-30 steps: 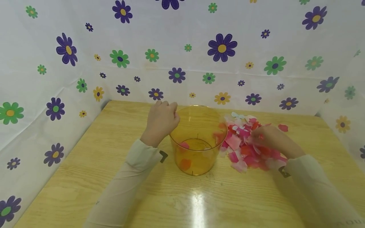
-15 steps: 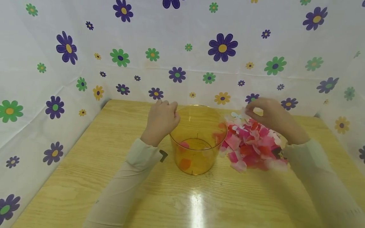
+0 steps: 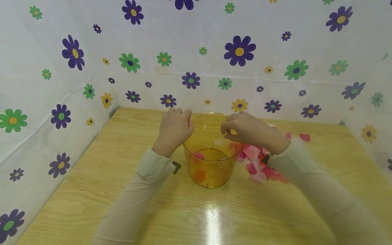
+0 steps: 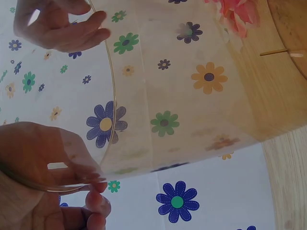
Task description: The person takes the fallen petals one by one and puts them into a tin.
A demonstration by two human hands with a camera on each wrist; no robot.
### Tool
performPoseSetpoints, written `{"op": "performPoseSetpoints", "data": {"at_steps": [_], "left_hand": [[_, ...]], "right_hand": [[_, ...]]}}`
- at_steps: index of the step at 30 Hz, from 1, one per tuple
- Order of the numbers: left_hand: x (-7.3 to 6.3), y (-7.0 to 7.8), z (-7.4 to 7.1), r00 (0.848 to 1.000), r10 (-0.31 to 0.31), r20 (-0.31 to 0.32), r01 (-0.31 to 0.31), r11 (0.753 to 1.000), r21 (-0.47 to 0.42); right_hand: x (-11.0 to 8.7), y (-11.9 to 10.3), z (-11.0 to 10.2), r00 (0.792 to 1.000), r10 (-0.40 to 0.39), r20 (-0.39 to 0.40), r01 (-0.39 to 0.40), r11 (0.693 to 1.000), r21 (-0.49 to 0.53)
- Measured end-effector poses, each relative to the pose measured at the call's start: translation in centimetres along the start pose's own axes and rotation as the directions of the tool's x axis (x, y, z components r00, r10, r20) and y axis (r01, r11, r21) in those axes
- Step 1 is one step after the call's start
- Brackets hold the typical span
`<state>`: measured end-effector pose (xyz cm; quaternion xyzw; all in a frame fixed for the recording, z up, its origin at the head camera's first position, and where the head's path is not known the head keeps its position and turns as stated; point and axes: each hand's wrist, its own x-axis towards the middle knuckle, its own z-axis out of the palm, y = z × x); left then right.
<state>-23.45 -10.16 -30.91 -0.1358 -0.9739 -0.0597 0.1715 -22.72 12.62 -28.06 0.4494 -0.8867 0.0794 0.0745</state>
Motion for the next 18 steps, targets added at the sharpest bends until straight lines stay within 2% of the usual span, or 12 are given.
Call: {"op": "performPoseSetpoints", "data": {"at_steps": [4,8,13,16,18], "left_hand": [[0.0,0.0,0.1,1.0,-0.001,0.003,0.001,1.0,-0.001],[0.0,0.1,0.0,1.0,0.001,0.002,-0.001,1.0,-0.001],[0.0,0.1,0.0,1.0,0.005,-0.001,-0.005,1.0,-0.002],[0.0,0.0,0.1,1.0,0.009,-0.008,-0.009,1.0,0.0],[0.0,0.0,0.1,1.0,0.009,-0.015,-0.009,1.0,-0.001]], "right_hand": [[-0.3,0.5,0.2,1.0,0.005,0.002,-0.005,0.999,0.039],[-1.3,1.5,-0.2,0.997,0.027,-0.073,-0.022,0.997,0.075],[-3.5,3.0,-0.9,0.979,0.117,-0.167,-0.105,0.991,0.082],[-5.1,3.9,-1.1,0.964,0.189,-0.185,-0.177,0.981,0.079],[-6.1,4.6,-1.0,0.957,0.242,-0.16,-0.231,0.969,0.082]]}}
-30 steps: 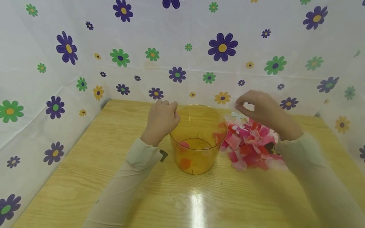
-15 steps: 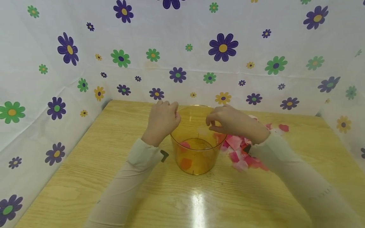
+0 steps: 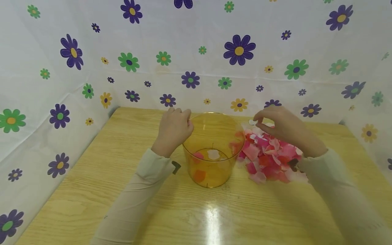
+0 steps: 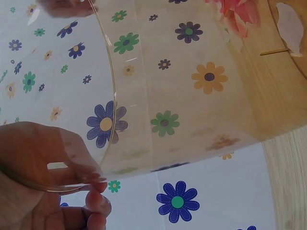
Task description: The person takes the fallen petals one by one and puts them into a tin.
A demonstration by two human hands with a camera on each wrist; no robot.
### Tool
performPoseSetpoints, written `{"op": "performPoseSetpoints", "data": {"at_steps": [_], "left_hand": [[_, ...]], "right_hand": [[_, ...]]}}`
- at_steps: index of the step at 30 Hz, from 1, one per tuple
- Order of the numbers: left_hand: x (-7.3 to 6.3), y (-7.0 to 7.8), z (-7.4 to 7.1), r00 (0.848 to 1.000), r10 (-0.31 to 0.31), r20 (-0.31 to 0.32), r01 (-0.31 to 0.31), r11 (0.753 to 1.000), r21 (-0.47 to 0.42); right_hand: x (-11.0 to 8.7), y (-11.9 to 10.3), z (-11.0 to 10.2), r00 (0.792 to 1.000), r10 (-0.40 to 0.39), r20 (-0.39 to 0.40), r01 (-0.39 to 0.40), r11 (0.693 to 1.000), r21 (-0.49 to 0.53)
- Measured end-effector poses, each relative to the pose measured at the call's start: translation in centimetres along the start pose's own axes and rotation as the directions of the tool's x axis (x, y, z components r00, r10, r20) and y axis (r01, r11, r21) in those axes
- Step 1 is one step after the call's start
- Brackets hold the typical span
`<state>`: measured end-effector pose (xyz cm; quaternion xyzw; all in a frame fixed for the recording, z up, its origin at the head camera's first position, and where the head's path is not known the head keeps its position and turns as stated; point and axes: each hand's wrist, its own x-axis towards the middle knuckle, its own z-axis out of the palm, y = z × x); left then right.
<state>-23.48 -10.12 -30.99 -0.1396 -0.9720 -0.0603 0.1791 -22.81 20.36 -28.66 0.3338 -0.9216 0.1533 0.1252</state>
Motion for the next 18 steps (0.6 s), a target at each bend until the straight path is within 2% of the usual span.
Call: {"op": "performPoseSetpoints", "data": {"at_steps": [3,7,12,15,18], "left_hand": [[0.0,0.0,0.0,1.0,-0.002,-0.006,0.002,1.0,-0.005],[0.0,0.0,0.0,1.0,-0.001,-0.006,0.001,1.0,-0.008],[0.0,-0.1,-0.1,1.0,-0.007,0.001,0.007,1.0,-0.005],[0.0,-0.1,-0.1,1.0,-0.009,0.012,0.009,1.0,-0.005],[0.0,-0.1,-0.2,1.0,-0.012,0.017,0.012,1.0,-0.002]], "right_hand": [[-1.2,1.5,0.6,0.99,0.118,0.083,-0.116,0.993,-0.022],[-2.3,3.7,2.7,0.951,0.247,0.185,-0.239,0.969,-0.069],[-2.6,5.5,5.7,0.909,0.332,0.251,-0.316,0.943,-0.101],[-2.5,5.8,6.7,0.875,0.378,0.301,-0.352,0.926,-0.137],[-2.3,5.9,7.1,0.859,0.39,0.331,-0.359,0.921,-0.153]]}}
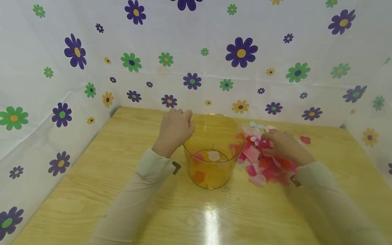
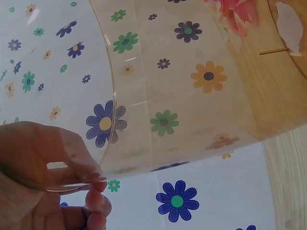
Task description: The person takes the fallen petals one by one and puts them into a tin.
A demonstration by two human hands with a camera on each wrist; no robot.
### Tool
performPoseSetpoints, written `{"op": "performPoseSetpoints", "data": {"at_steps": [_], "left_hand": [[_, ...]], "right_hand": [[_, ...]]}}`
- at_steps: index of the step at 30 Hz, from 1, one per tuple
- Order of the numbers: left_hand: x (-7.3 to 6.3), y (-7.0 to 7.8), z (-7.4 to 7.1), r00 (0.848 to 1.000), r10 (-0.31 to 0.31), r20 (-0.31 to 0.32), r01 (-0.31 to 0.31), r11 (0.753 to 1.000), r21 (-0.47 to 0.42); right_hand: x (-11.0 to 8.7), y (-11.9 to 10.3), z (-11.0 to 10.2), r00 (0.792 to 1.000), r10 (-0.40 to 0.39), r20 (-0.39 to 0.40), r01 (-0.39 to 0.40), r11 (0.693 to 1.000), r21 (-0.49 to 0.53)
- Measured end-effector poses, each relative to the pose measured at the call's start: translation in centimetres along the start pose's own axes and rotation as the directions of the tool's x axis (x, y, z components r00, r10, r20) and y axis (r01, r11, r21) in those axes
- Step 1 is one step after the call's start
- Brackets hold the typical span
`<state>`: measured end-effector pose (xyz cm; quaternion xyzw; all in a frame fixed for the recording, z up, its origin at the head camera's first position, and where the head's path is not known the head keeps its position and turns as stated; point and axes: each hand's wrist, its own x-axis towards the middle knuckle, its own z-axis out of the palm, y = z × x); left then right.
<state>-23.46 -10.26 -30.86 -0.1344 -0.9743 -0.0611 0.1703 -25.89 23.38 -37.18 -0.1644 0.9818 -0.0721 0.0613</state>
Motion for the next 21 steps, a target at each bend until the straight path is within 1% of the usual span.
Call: {"op": "performPoseSetpoints", "data": {"at_steps": [4,9,13,16,21], "left_hand": [[0.0,0.1,0.0,1.0,0.0,0.0,0.0,1.0,0.003],[-0.1,0.0,0.1,1.0,0.009,-0.022,-0.009,1.0,0.001],[-0.2,0.0,0.0,1.0,0.004,-0.018,-0.004,1.0,0.0],[-0.2,0.1,-0.1,1.0,-0.004,0.003,0.004,1.0,-0.003],[-0.1,0.1,-0.1,1.0,-0.009,0.022,0.009,1.0,0.0]], "right_hand": [[0.1,-0.1,0.1,1.0,0.013,0.021,-0.013,1.0,0.013],[0.4,-0.2,0.2,1.0,0.005,0.029,-0.005,1.0,0.003],[0.7,0.0,0.4,0.999,0.031,0.028,-0.032,0.999,0.032],[0.7,0.2,0.4,0.998,0.061,-0.011,-0.06,0.996,0.063],[0.4,0.2,-0.6,0.989,0.078,-0.128,-0.067,0.994,0.087]]}}
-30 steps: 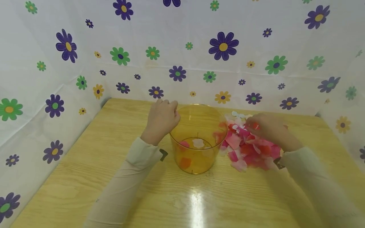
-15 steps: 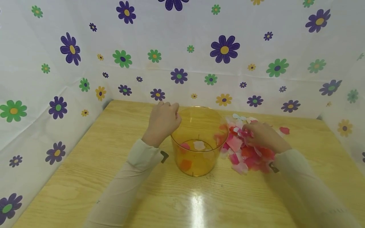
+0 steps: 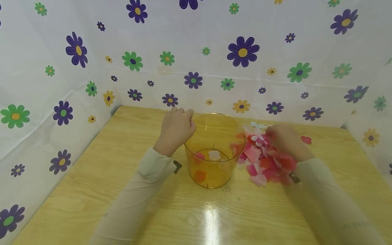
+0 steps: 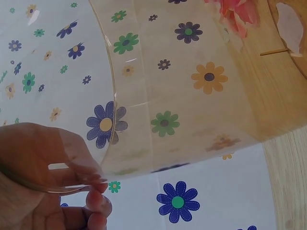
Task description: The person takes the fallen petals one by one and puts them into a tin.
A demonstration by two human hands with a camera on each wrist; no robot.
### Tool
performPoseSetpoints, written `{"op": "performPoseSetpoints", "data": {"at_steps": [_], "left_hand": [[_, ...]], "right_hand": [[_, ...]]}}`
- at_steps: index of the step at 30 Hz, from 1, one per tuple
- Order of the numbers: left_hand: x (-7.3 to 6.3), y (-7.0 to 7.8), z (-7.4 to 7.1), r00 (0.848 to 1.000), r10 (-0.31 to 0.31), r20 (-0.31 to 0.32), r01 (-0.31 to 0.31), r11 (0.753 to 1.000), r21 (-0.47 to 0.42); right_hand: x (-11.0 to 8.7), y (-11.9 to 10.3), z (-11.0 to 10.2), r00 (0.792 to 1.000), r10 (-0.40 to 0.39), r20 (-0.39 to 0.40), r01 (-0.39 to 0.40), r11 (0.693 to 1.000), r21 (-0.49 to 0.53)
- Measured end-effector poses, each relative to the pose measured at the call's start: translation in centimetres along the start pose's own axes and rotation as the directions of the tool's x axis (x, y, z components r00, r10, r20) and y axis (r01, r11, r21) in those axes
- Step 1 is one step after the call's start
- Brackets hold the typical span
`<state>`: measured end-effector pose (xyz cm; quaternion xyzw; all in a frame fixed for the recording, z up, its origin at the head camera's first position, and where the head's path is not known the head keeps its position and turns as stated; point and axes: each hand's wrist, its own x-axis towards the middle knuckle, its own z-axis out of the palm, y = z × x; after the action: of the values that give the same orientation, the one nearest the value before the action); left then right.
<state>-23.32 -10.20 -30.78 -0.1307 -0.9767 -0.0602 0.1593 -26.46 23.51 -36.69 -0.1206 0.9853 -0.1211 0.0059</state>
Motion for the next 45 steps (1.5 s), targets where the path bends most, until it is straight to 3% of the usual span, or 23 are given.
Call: {"op": "performPoseSetpoints", "data": {"at_steps": [4,7,12,17,19,21,29,37,40,45], "left_hand": [[0.2,0.0,0.0,1.0,0.005,-0.005,-0.005,1.0,0.008],[0.2,0.0,0.0,1.0,0.003,-0.004,-0.003,1.0,0.006],[0.2,-0.1,-0.2,1.0,-0.002,0.003,0.002,1.0,0.003],[0.2,0.0,-0.1,1.0,0.002,-0.006,-0.002,1.0,0.012],[0.2,0.0,-0.1,1.0,0.005,-0.008,-0.005,1.0,0.014],[0.2,0.1,-0.1,1.0,0.008,-0.011,-0.008,1.0,0.013],[0.3,0.2,0.0,1.0,0.013,-0.024,-0.013,1.0,0.004],[0.3,0.4,0.0,1.0,0.012,-0.008,-0.012,1.0,0.001],[0.2,0.3,-0.1,1.0,0.009,-0.005,-0.009,1.0,-0.004],[0.0,0.2,-0.1,1.0,0.016,-0.009,-0.016,1.0,0.004]], "right_hand": [[-0.4,-0.8,-1.6,0.994,-0.038,-0.107,0.041,0.999,0.029],[-0.7,-2.3,-3.1,0.966,-0.139,-0.217,0.15,0.988,0.035],[-1.5,-6.5,-5.6,0.867,-0.362,-0.343,0.389,0.921,0.013],[-2.0,-10.6,-6.0,0.759,-0.556,-0.339,0.582,0.813,-0.032],[-2.1,-11.6,-5.6,0.733,-0.599,-0.322,0.62,0.784,-0.046],[-2.2,-12.4,-5.1,0.724,-0.619,-0.304,0.635,0.77,-0.058],[-2.6,-13.0,-4.4,0.729,-0.641,-0.24,0.643,0.762,-0.081],[-3.9,-10.2,-6.0,0.767,-0.575,-0.285,0.587,0.808,-0.05],[-4.4,-8.7,-6.9,0.803,-0.521,-0.288,0.539,0.842,-0.023],[-5.1,-6.3,-6.7,0.881,-0.424,-0.209,0.433,0.901,-0.003]]}}
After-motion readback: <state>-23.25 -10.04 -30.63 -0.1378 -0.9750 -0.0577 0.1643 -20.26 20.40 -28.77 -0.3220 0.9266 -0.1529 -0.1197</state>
